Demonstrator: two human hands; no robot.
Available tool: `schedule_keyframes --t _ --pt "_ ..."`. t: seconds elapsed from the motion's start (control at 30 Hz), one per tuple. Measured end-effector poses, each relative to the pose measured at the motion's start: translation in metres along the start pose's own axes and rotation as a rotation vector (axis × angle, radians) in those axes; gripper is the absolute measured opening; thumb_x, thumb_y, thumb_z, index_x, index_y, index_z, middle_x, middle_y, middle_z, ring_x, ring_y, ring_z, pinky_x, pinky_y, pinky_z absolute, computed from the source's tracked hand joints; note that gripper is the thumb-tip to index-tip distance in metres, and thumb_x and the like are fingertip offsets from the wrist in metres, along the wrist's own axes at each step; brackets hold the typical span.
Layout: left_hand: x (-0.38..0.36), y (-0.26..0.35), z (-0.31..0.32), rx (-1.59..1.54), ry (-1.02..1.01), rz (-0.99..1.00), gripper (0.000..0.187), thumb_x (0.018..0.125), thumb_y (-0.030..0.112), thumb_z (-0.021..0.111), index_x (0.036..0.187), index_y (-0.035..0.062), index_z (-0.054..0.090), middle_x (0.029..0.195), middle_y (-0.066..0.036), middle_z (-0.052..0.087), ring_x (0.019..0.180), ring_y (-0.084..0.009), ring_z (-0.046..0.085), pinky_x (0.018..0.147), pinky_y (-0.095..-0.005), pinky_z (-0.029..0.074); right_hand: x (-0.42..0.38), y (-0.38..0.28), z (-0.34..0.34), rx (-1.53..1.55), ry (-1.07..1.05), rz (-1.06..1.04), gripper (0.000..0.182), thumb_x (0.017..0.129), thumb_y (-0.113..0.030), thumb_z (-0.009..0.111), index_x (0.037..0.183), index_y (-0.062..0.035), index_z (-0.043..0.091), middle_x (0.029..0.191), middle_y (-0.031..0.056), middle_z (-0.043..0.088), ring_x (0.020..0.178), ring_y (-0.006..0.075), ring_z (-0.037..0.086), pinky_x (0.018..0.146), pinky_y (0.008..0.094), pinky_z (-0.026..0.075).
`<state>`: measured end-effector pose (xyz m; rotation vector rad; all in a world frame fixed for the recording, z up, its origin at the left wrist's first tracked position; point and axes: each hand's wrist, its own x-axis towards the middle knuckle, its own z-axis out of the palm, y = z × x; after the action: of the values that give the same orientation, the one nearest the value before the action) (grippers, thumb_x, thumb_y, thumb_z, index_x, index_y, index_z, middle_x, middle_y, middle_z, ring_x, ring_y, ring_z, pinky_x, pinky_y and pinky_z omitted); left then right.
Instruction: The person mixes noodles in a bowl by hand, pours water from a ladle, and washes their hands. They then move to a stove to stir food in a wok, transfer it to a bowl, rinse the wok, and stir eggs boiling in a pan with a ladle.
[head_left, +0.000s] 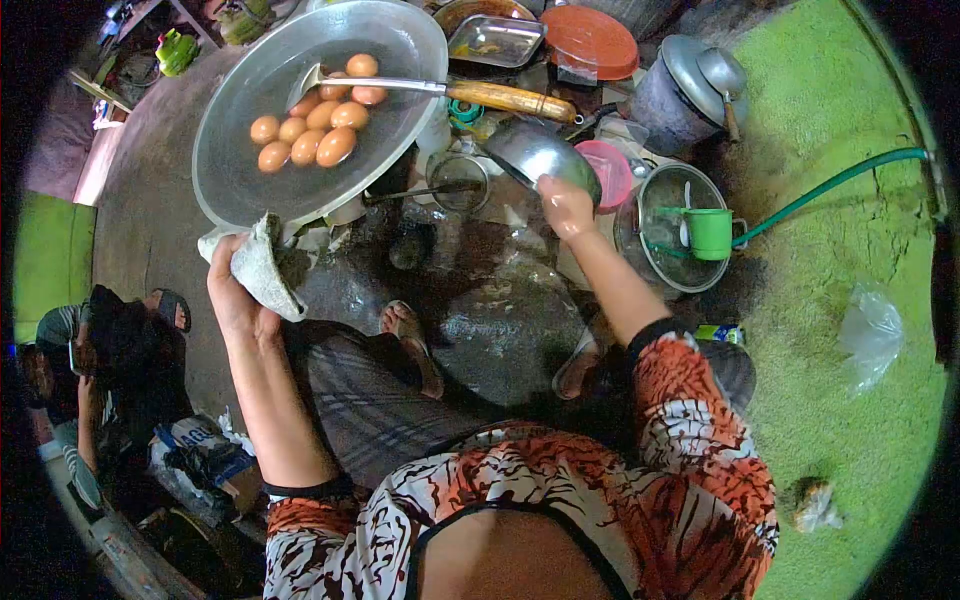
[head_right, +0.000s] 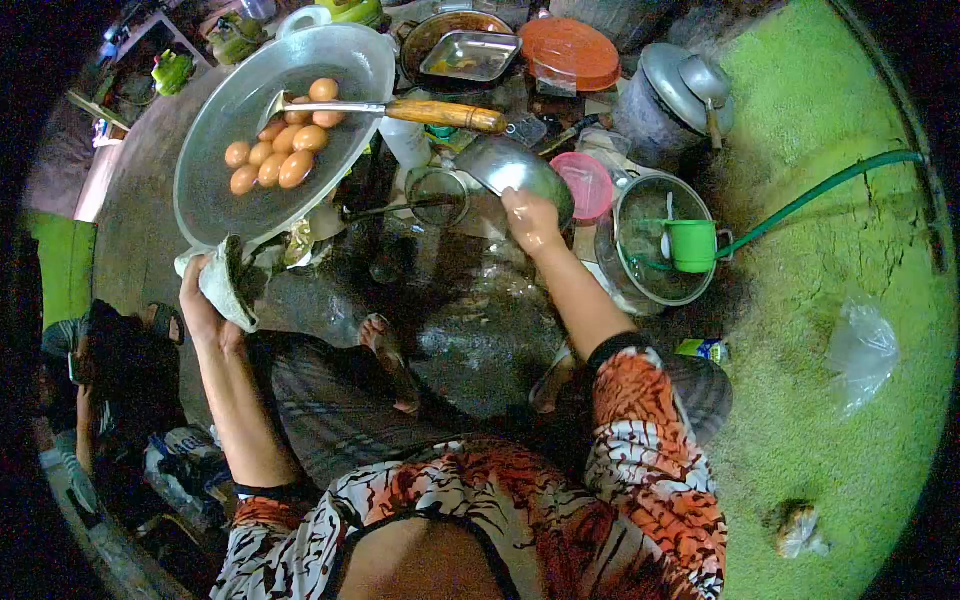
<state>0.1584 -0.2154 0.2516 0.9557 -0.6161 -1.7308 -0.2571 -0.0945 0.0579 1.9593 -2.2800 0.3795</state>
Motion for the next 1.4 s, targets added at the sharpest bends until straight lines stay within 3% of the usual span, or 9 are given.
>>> schedule_keyframes --t 0.17,0.3,0.5,0.6,0.83,0.93,1.13,1.23,1.4 --pt "-0.011 -0.002 0.008 -0.026 0.026 -0.042 0.014 0.076 0.011 0.052 0.082 -0.001 0.057 0.079 -0.011 0.062 0.072 -0.0233 0.061 0.07 -0.0346 0.051 0.011 0.012 0.006 0.02 -0.028 0.068 0.013 0.08 -0.012 0.044 0.087 -0.0046 0.053 0.079 0.0183 0.059 0.068 0.0386 0.058 0.061 0.0474 0.045" --pt "-0.023 -0.008 0.011 -0.006 -0.011 -0.082 0.015 0.077 0.012 0.052 0.084 0.0001 0.056 0.081 -0.011 0.062 0.073 -0.0237 0.061 0.071 -0.035 0.05 -0.027 0.028 0.039 0.354 0.211 0.822 0.02 0.074 -0.019 0.053 0.084 -0.0018 0.056 0.087 0.0216 0.061 0.078 0.0389 0.058 0.07 0.0466 0.044" --pt "-0.051 -0.04 0.009 0.031 0.009 -0.122 0.03 0.075 0.016 0.054 0.1 -0.0007 0.054 0.09 -0.012 0.062 0.081 -0.0268 0.061 0.077 -0.0368 0.049 -0.111 0.052 0.147 0.962 0.521 0.875 0.02 0.076 -0.015 0.06 0.089 -0.0009 0.056 0.077 0.0117 0.059 0.073 0.0288 0.058 0.065 0.0417 0.045" --pt "-0.06 -0.066 -0.003 0.01 -0.012 -0.176 0.028 0.074 0.017 0.055 0.097 0.0002 0.055 0.088 -0.011 0.062 0.081 -0.0247 0.061 0.077 -0.0358 0.049 -0.118 0.069 0.136 1.239 -0.268 1.401 0.025 0.084 -0.026 0.059 0.096 -0.0037 0.055 0.076 0.0084 0.057 0.06 0.0204 0.054 0.044 0.0383 0.045" --pt "-0.083 -0.122 -0.001 0.001 -0.059 -0.287 0.031 0.073 0.016 0.055 0.099 -0.0003 0.053 0.088 -0.011 0.062 0.078 -0.0231 0.061 0.074 -0.0353 0.05 -0.043 0.077 -0.106 1.504 -0.71 0.957 0.076 0.078 -0.072 0.038 0.103 -0.0024 0.054 0.09 0.0181 0.064 0.075 0.0231 0.065 0.057 0.0344 0.053" --pt "-0.081 -0.15 -0.015 0.033 -0.127 -0.281 0.029 0.075 0.019 0.054 0.097 -0.0006 0.055 0.088 -0.011 0.061 0.079 -0.023 0.061 0.074 -0.0352 0.049 -0.036 0.044 -0.175 1.316 -1.201 0.636 0.09 0.073 -0.081 0.021 0.112 -0.0043 0.049 0.097 0.0168 0.063 0.077 0.0219 0.064 0.061 0.0318 0.054" --pt "-0.078 -0.198 -0.037 0.076 -0.19 -0.363 0.03 0.074 0.016 0.056 0.1 0.0001 0.055 0.092 -0.011 0.061 0.083 -0.0235 0.06 0.077 -0.0343 0.048 -0.108 0.006 -0.162 0.716 -0.906 0.43 0.025 0.085 -0.033 0.054 0.094 -0.0095 0.051 0.061 -0.0029 0.044 0.051 0.0092 0.042 0.043 0.0277 0.034" --pt "-0.077 -0.219 -0.035 0.098 -0.194 -0.39 0.044 0.07 0.015 0.057 0.109 -0.0053 0.049 0.1 -0.012 0.059 0.084 -0.0239 0.06 0.078 -0.035 0.047 -0.123 0.01 -0.156 0.41 -0.687 0.163 0.03 0.086 -0.034 0.052 0.095 -0.0057 0.05 0.064 0.0047 0.052 0.053 0.0167 0.049 0.045 0.0322 0.038" --pt "-0.069 -0.247 -0.023 0.224 -0.214 -0.434 0.044 0.074 0.014 0.055 0.115 -0.0005 0.047 0.104 -0.01 0.057 0.091 -0.0235 0.057 0.078 -0.0344 0.046 -0.125 0.025 -0.157 0.399 -0.875 0.382 0.035 0.086 -0.033 0.053 0.1 -0.0016 0.05 0.067 0.0093 0.055 0.053 0.0213 0.052 0.045 0.0362 0.041"
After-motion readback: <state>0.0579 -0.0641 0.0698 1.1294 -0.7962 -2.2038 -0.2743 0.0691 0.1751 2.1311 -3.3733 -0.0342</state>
